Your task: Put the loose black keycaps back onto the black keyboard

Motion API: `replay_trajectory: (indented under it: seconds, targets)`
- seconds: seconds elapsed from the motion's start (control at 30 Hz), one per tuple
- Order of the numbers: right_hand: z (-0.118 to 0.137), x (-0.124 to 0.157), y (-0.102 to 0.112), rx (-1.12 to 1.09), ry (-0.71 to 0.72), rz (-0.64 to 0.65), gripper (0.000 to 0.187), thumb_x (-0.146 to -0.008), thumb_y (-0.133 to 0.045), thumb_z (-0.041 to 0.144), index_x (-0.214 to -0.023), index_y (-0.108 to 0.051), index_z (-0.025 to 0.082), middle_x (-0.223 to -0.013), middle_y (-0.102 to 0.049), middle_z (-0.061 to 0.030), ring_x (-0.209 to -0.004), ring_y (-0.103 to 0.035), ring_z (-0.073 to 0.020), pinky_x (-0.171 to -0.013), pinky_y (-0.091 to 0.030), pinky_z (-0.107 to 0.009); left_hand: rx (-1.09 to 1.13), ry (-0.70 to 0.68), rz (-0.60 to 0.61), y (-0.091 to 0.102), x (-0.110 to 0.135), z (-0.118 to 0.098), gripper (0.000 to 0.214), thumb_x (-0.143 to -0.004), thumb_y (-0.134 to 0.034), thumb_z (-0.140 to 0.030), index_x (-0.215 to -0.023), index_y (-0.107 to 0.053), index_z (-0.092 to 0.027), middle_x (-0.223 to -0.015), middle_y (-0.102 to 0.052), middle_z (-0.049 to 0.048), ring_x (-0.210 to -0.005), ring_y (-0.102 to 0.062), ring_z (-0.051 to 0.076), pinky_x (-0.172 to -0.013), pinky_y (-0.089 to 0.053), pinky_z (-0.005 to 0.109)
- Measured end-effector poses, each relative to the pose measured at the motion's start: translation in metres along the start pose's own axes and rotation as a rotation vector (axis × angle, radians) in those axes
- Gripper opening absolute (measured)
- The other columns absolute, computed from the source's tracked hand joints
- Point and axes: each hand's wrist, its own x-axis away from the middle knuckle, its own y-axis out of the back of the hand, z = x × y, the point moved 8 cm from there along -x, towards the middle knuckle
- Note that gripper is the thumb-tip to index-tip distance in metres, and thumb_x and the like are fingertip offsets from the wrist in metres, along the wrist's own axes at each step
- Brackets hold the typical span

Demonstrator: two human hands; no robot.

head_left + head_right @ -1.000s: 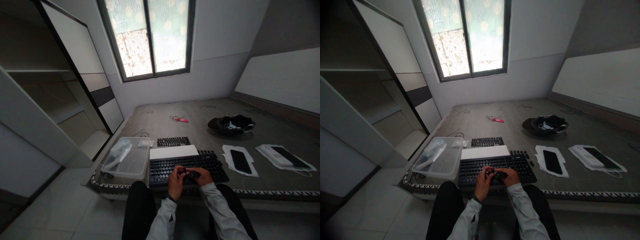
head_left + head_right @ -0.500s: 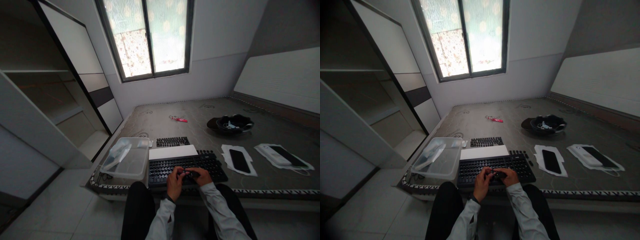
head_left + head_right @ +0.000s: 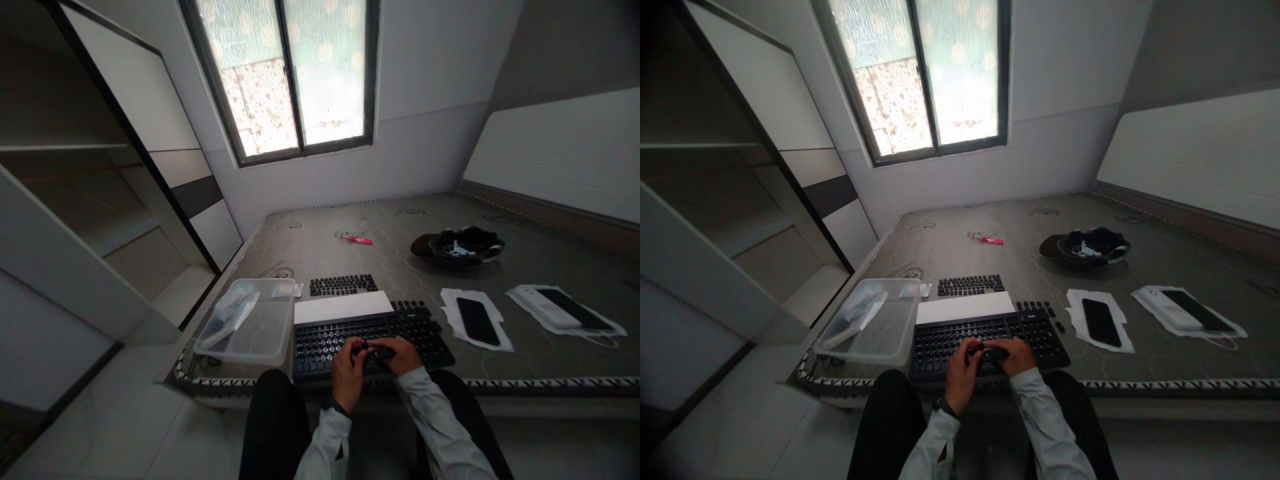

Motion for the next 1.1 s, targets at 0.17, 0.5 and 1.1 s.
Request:
replay_trajectory:
  seconds: [0.17,0.5,1.1]
  targets:
    - [0.004,-0.003,0.002,0.020,0.052,-0.010,0.022,-0.083,-0.057,0.025,-0.096,-0.074,0.030,-0.093,-0.076,-0.0007,-0.082,-0.072,-0.0206,-0.069,-0.052,-0.032,-0.036,0.021,-0.021,0.001,0.001,-0.001,0.022,-0.087,-0.049,-0.028,-0.105,-0.061,-0.023,-0.097,-0.068,0.0013,-0.073,-0.059,0.014,-0.073,-0.045,0.027]
    - [0.004,-0.008,0.000,0.018,0.082,0.030,0.020,-0.085,-0.061,0.029,-0.101,-0.073,0.031,-0.094,-0.076,-0.0009,-0.081,-0.072,-0.0197,-0.067,-0.050,-0.029,-0.081,0.027,-0.038,0.000,-0.001,-0.003,0.024,-0.091,-0.046,-0.032,-0.107,-0.061,-0.023,-0.099,-0.068,0.0016,-0.072,-0.057,0.014,-0.072,-0.045,0.027]
    - [0.014,-0.019,0.011,-0.050,0.069,0.001,0.017,-0.088,-0.059,0.034,-0.093,-0.075,0.027,-0.084,-0.076,-0.0021,-0.071,-0.070,-0.0176,-0.064,-0.045,-0.030,-0.114,0.035,-0.126,-0.005,-0.002,0.004,0.024,-0.093,-0.046,-0.033,-0.109,-0.061,-0.024,-0.106,-0.069,0.0050,-0.096,-0.064,0.019,-0.085,-0.049,0.029]
